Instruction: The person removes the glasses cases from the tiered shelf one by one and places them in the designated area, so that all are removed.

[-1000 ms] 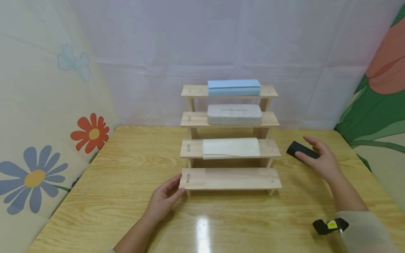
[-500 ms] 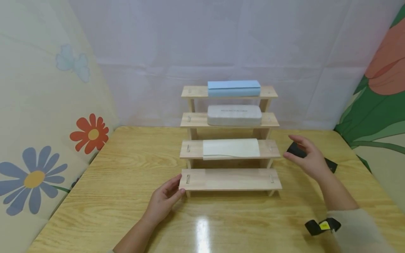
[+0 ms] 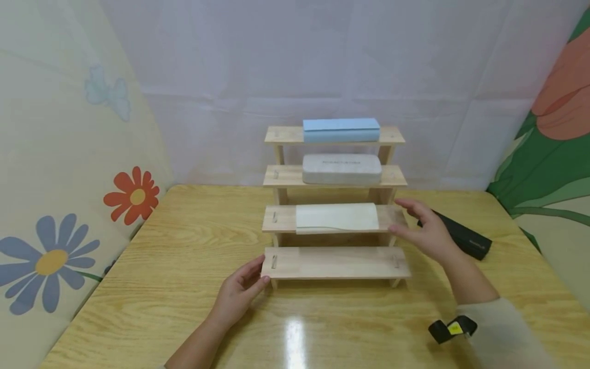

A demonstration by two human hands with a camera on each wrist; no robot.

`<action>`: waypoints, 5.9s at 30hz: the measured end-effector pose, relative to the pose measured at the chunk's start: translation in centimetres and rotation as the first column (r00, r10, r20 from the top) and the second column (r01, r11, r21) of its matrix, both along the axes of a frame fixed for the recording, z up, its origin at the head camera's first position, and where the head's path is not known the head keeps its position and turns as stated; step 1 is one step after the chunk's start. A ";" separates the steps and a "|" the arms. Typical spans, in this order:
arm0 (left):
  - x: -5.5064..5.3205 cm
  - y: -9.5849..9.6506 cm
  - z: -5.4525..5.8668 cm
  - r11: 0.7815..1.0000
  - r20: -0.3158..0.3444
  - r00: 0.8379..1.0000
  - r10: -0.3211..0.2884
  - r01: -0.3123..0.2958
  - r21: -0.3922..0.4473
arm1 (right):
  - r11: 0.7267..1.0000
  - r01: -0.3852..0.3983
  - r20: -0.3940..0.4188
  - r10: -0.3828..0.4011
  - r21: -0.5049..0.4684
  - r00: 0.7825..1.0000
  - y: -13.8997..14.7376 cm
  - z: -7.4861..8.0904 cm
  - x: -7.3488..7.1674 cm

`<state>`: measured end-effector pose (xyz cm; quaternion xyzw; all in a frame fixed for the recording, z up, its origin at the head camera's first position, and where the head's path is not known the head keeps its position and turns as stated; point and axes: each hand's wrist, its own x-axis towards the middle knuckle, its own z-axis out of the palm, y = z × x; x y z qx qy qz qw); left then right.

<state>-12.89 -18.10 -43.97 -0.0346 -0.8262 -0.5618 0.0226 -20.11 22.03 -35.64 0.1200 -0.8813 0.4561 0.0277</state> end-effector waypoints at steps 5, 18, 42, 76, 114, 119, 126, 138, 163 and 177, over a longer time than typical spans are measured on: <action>0.0 0.0 0.0 1.000 0.001 1.000 0.000 0.000 0.001 | 0.999 -0.045 -0.014 0.045 -0.011 0.999 -1.1 0.1 -0.2; 0.0 0.0 -0.1 1.000 -0.023 1.000 0.005 -0.006 -0.005 | 0.986 -0.159 0.013 0.159 -0.048 0.987 -3.2 0.5 -1.1; 0.1 -0.2 -0.3 1.000 -0.034 0.999 -0.006 0.006 0.004 | 0.962 -0.184 0.011 0.186 0.200 0.982 -6.0 1.0 -2.8; 0.1 -0.1 -0.2 1.000 -0.026 0.999 -0.019 0.019 0.000 | 0.952 -0.177 -0.048 0.195 0.252 0.980 -7.0 0.5 -2.8; 0.0 -0.1 -0.1 1.000 -0.020 1.000 -0.004 0.004 0.000 | 0.976 -0.046 -0.123 0.074 0.212 0.990 -1.5 1.5 -0.2; 0.0 -0.1 -0.2 1.000 -0.031 1.000 -0.001 0.001 0.000 | 0.976 -0.024 -0.139 0.055 0.215 0.989 -0.7 1.6 0.0; 0.0 -0.1 -0.2 1.000 -0.034 0.999 -0.002 0.001 -0.003 | 0.981 -0.001 -0.136 0.028 0.196 0.990 0.3 1.6 0.3; 0.0 -0.1 -0.3 1.000 -0.035 0.999 -0.002 0.002 -0.004 | 0.983 0.025 -0.107 -0.006 0.181 0.994 2.5 1.5 0.9; 0.0 -0.1 -0.2 1.000 -0.028 1.000 -0.012 0.012 0.001 | 0.971 0.167 -0.168 -0.138 0.171 0.976 6.8 0.5 2.2; 0.0 -0.1 -0.2 1.000 -0.021 1.000 -0.006 0.005 -0.005 | 0.957 0.237 -0.141 -0.214 0.169 0.967 9.1 -0.4 3.3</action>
